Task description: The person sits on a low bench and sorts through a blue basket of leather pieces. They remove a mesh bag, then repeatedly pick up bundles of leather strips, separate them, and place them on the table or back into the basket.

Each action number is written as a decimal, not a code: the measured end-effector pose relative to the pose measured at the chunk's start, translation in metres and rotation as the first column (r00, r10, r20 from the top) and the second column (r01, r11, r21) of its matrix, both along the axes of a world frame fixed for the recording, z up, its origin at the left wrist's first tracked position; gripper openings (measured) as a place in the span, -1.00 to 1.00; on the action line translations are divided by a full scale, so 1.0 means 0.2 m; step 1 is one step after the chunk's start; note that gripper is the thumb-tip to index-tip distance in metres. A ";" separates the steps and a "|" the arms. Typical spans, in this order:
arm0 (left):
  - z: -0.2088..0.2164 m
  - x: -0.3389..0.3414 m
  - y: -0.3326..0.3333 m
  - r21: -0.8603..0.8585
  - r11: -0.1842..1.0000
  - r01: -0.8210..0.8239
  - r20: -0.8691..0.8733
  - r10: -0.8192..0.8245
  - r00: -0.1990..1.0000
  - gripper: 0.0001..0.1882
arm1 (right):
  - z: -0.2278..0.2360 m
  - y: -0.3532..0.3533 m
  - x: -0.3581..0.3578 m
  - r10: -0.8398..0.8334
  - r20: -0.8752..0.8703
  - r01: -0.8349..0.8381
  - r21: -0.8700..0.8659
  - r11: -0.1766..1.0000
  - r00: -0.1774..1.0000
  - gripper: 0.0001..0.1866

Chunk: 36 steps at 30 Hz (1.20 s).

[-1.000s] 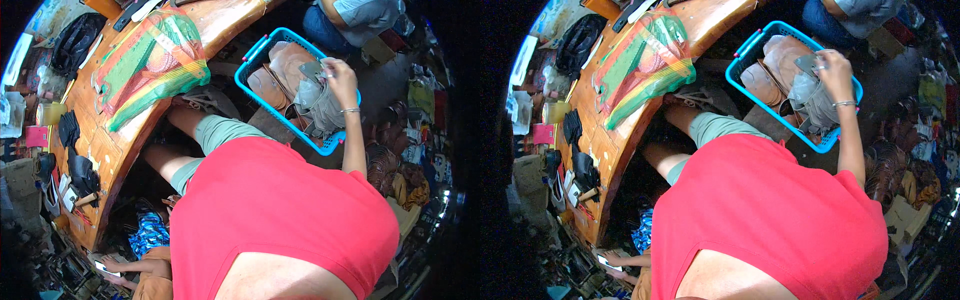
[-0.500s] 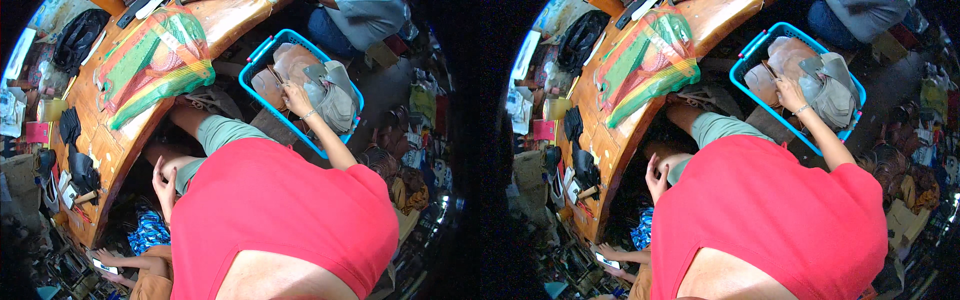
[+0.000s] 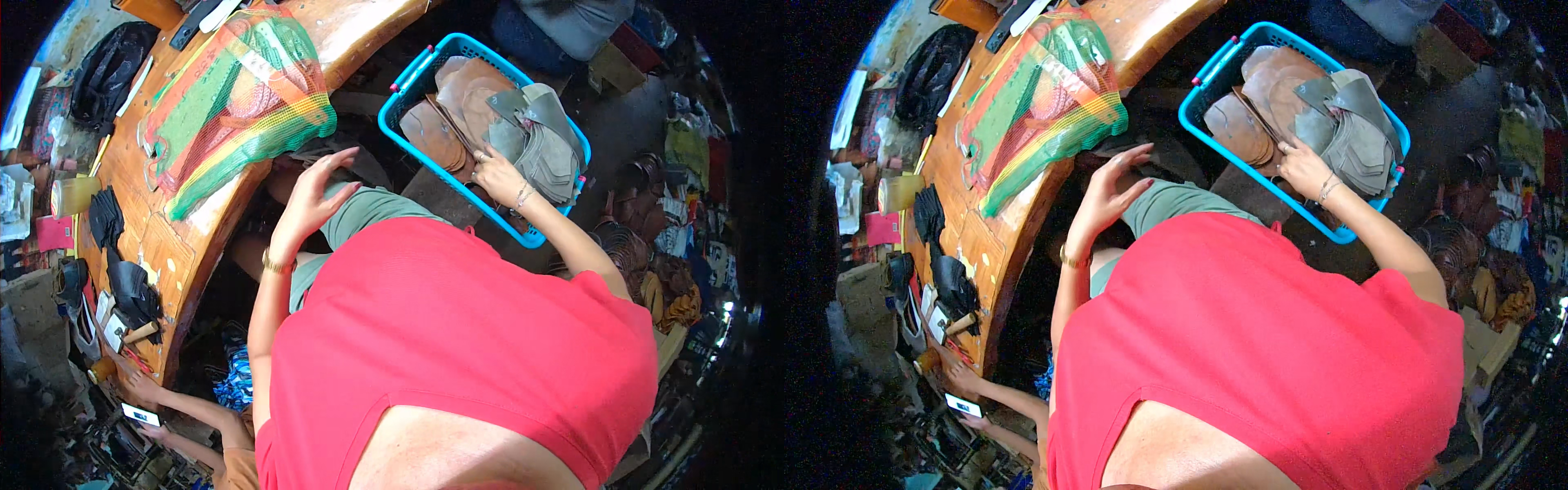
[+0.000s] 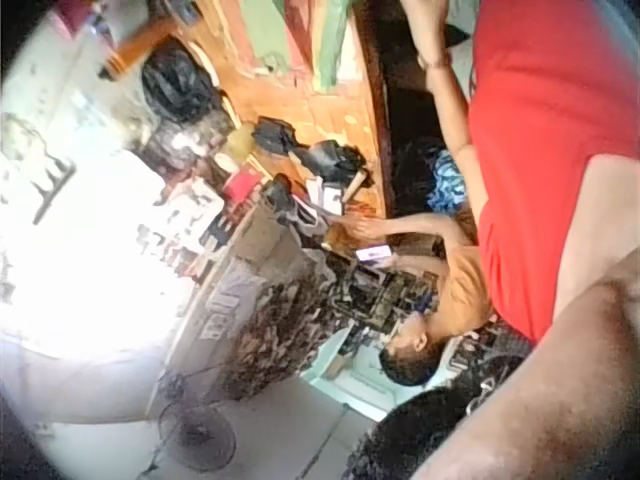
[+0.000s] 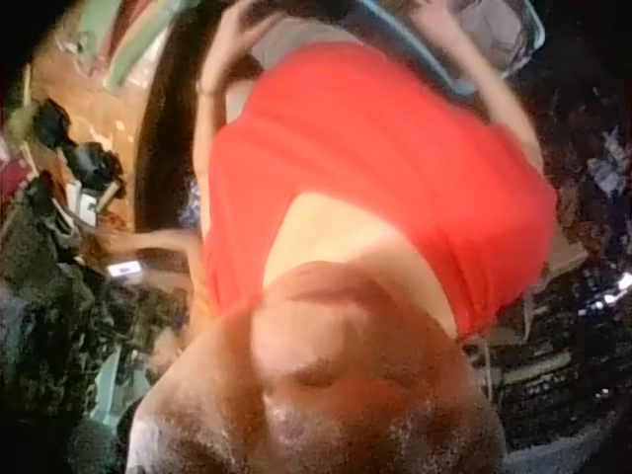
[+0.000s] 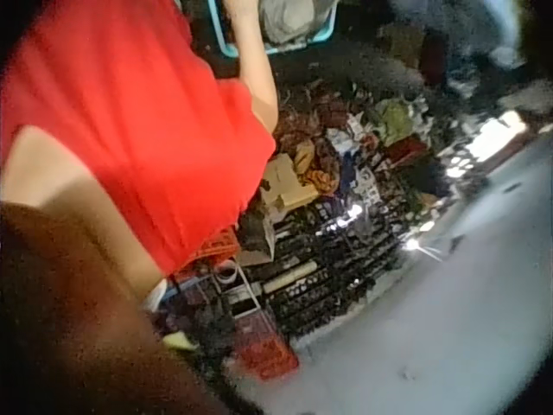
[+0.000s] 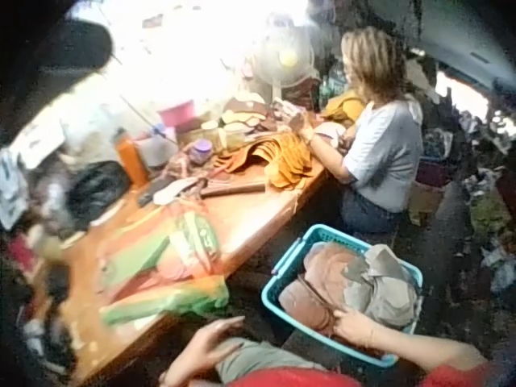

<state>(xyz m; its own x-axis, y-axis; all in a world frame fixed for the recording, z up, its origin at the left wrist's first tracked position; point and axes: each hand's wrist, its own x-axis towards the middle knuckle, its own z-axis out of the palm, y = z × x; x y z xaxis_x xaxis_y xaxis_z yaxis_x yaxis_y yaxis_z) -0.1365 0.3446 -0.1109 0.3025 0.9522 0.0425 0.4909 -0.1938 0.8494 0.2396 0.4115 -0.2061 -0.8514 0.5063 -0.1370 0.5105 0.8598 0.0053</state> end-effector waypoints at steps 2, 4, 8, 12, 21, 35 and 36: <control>-0.02 0.07 0.09 0.020 0.995 0.096 -0.057 -0.095 0.994 -0.46 | -0.01 -0.03 0.05 0.050 0.060 -0.049 -0.022 0.999 0.997 -0.80; -0.06 0.12 0.19 0.019 0.982 0.188 -0.114 -0.184 0.976 -0.45 | 0.00 -0.06 0.08 0.115 0.129 -0.113 -0.020 0.993 0.985 -0.79; -0.14 0.24 0.34 0.102 0.949 0.298 -0.200 -0.274 0.941 -0.48 | 0.00 -0.10 0.10 0.168 0.128 -0.167 -0.016 0.986 0.977 -0.80; -0.26 0.31 0.41 0.069 0.937 0.341 -0.348 -0.298 0.889 -0.52 | 0.05 -0.06 0.06 -0.029 -0.034 0.019 -0.258 0.966 0.999 -0.90; -0.38 0.37 0.42 0.095 0.934 0.343 -0.487 -0.257 0.835 -0.55 | 0.52 0.18 0.05 -0.533 -0.648 0.394 -0.363 0.844 0.544 -0.86; -0.43 0.76 0.57 -0.152 0.905 0.398 0.077 -0.391 0.917 -0.55 | 0.17 0.41 0.94 -0.991 -0.038 0.655 -0.747 0.115 0.131 -0.36; -0.41 0.81 0.59 -0.201 0.899 0.388 0.033 -0.390 0.920 -0.55 | 0.17 0.41 0.92 -0.993 -0.044 0.668 -0.737 0.106 0.109 -0.34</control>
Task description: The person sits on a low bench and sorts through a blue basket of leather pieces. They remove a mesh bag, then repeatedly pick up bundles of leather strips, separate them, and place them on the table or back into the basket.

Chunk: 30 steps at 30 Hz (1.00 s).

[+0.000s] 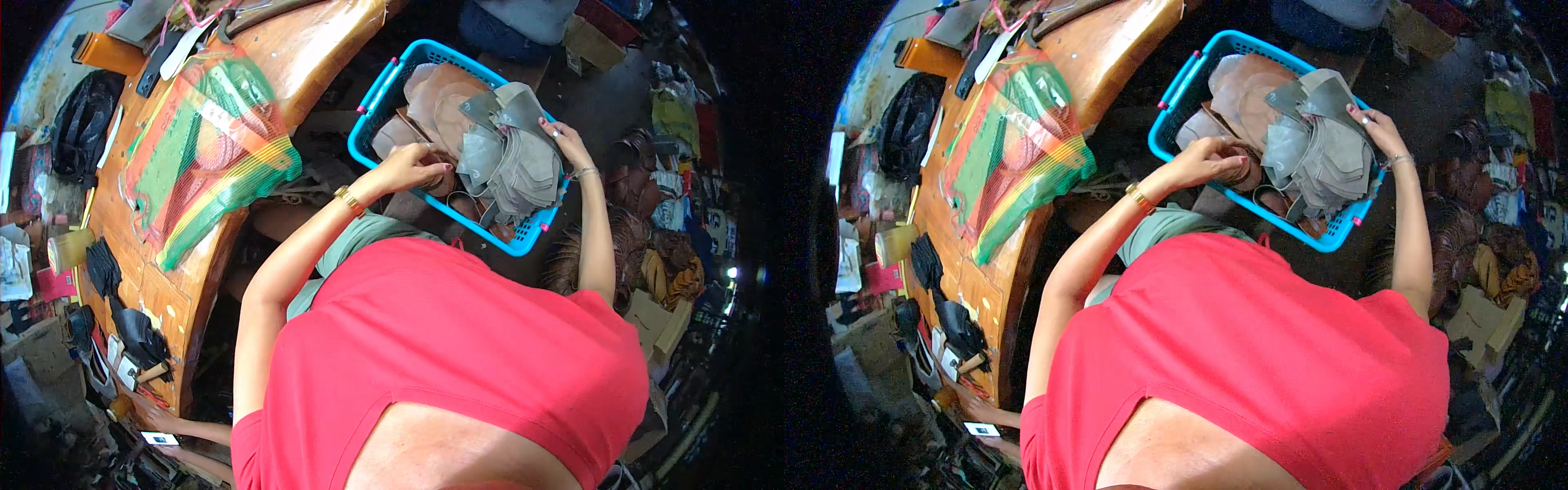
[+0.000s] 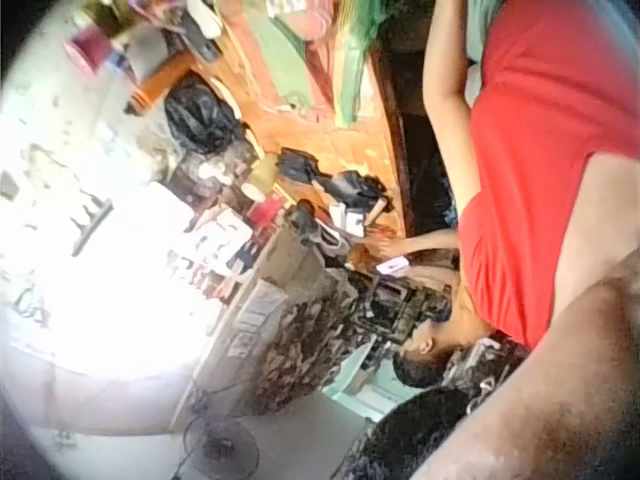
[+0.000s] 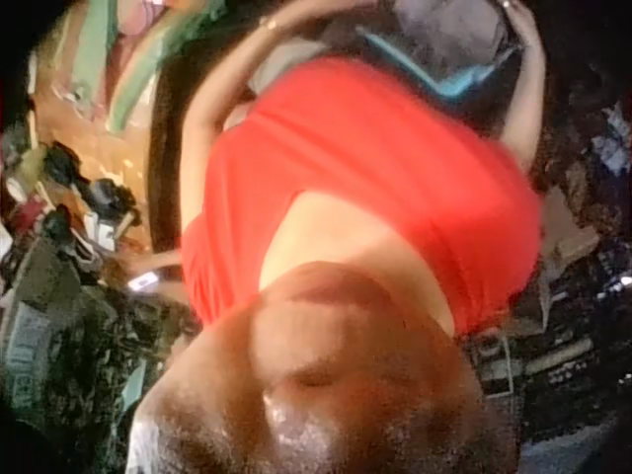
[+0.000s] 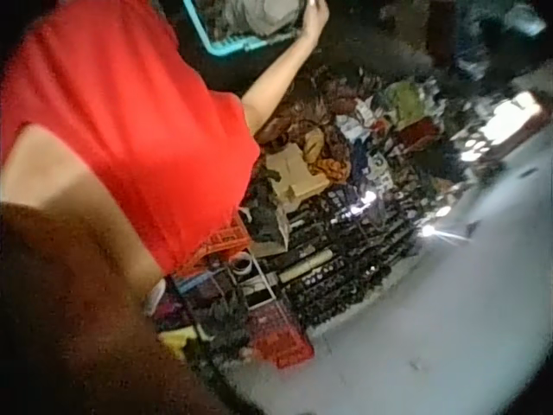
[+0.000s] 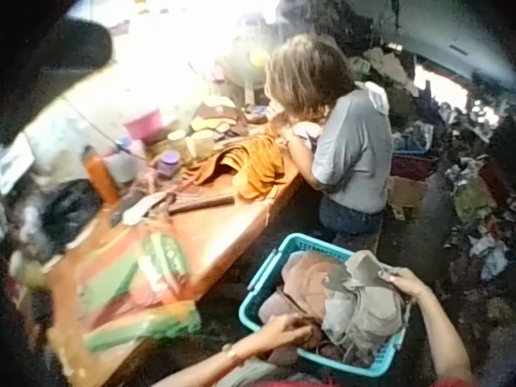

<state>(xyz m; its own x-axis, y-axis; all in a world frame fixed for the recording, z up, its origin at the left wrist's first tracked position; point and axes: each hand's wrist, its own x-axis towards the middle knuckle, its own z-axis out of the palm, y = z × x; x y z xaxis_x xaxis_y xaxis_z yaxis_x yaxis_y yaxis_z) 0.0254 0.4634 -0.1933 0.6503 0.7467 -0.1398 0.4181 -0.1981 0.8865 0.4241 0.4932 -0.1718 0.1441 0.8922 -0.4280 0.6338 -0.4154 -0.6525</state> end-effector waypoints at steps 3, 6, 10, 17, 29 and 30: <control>0.00 0.18 0.07 -0.198 0.980 -0.005 -0.131 -0.021 0.991 -0.49 | 0.00 -0.04 0.00 0.009 -0.009 -0.009 0.012 1.000 1.000 -0.23; -0.07 0.30 0.15 -0.320 0.947 0.035 0.172 0.022 0.985 -0.45 | 0.03 -0.04 -0.05 0.075 -0.042 -0.074 0.020 0.997 0.996 -0.23; -0.03 0.38 0.22 -0.376 0.925 -0.044 0.164 0.113 0.980 -0.21 | -0.05 -0.09 -0.10 0.024 -0.111 -0.015 0.079 0.997 0.994 -0.21; 0.06 0.44 0.28 -0.550 0.829 -0.099 0.050 0.152 0.987 -0.24 | -0.04 -0.20 -0.38 0.149 -0.198 -0.053 0.421 0.906 0.969 -0.48; 0.01 0.60 0.19 -0.697 0.690 -0.195 0.195 0.444 0.874 -0.50 | -0.15 -0.24 -0.21 -0.113 -0.177 0.192 0.540 0.820 0.978 -0.56; 0.00 0.58 0.20 -0.732 0.641 -0.229 0.102 0.436 0.894 -0.45 | -0.15 -0.24 -0.18 -0.196 -0.137 0.239 0.516 0.823 0.971 -0.56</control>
